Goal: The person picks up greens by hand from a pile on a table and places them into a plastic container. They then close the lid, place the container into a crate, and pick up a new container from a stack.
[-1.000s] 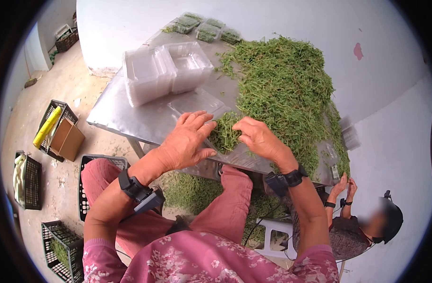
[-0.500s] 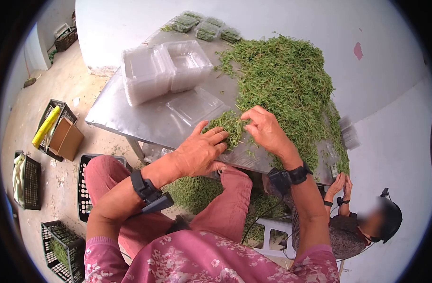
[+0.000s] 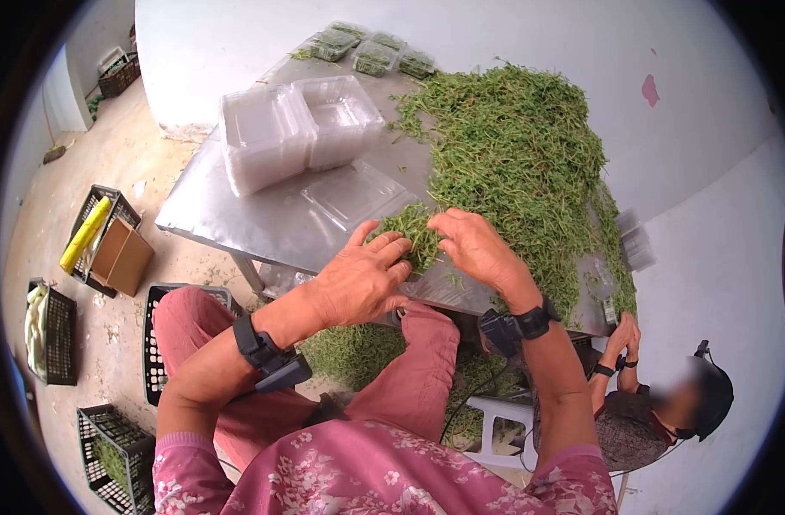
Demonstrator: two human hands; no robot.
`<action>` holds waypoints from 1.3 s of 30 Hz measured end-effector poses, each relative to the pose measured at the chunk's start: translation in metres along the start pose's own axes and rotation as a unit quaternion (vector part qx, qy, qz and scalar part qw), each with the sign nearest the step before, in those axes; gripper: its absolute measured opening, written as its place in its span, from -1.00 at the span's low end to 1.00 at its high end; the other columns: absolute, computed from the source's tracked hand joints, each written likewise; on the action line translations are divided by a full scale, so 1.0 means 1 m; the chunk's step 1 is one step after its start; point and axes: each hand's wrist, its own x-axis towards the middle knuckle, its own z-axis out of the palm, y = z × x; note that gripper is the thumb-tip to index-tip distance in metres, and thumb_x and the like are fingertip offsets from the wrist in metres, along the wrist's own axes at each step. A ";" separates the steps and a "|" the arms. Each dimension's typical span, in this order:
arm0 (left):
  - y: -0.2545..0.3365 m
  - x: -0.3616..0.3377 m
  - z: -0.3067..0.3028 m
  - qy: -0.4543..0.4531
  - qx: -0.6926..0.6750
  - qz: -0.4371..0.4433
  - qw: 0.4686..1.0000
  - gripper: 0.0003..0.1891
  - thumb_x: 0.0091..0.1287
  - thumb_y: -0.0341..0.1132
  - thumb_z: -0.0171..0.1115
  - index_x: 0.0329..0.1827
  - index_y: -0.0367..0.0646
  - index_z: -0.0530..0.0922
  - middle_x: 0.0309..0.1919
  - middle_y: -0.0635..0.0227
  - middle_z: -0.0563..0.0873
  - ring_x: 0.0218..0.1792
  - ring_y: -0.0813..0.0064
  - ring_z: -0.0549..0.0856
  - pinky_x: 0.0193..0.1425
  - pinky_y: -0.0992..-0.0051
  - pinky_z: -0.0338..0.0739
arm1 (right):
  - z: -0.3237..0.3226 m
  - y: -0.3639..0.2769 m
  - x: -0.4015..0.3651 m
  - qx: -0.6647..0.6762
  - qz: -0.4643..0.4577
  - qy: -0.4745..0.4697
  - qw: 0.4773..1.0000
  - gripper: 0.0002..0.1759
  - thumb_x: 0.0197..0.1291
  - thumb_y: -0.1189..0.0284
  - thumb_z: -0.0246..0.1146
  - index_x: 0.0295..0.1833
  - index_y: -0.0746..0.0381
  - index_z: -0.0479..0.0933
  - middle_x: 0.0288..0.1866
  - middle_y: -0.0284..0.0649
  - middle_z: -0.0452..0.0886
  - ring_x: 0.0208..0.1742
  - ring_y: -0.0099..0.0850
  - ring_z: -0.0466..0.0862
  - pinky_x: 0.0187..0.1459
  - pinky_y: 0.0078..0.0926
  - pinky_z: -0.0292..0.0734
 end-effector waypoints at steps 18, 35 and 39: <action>0.004 0.004 0.021 -0.036 0.044 -0.016 0.998 -0.28 0.20 0.15 0.27 0.25 -0.26 0.50 0.31 0.14 0.48 0.40 0.14 0.37 0.48 -0.05 0.10 | -0.001 0.016 0.012 0.063 -0.004 -0.016 0.998 -0.88 0.14 0.53 0.18 -0.29 0.28 0.63 -0.35 -0.05 0.62 -0.24 -0.02 0.63 -0.14 -0.15 0.52; 0.005 0.009 0.019 -0.077 0.047 -0.036 0.995 -0.35 0.21 0.08 0.30 0.24 -0.21 0.53 0.32 0.21 0.51 0.42 0.22 0.37 0.51 0.00 0.08 | 0.020 0.081 0.054 -0.165 0.246 -0.087 0.951 -0.71 0.13 0.35 0.39 -0.17 0.36 0.63 -0.09 0.14 0.67 -0.01 0.10 0.66 -0.01 -0.03 0.58; 0.004 0.008 0.020 -0.072 0.048 -0.032 0.996 -0.36 0.20 0.06 0.31 0.24 -0.20 0.52 0.31 0.21 0.50 0.43 0.23 0.37 0.51 0.01 0.09 | 0.037 0.099 0.050 -0.233 0.197 -0.059 0.950 -0.76 0.14 0.38 0.35 -0.22 0.35 0.59 -0.18 0.15 0.65 -0.04 0.11 0.65 -0.06 -0.01 0.57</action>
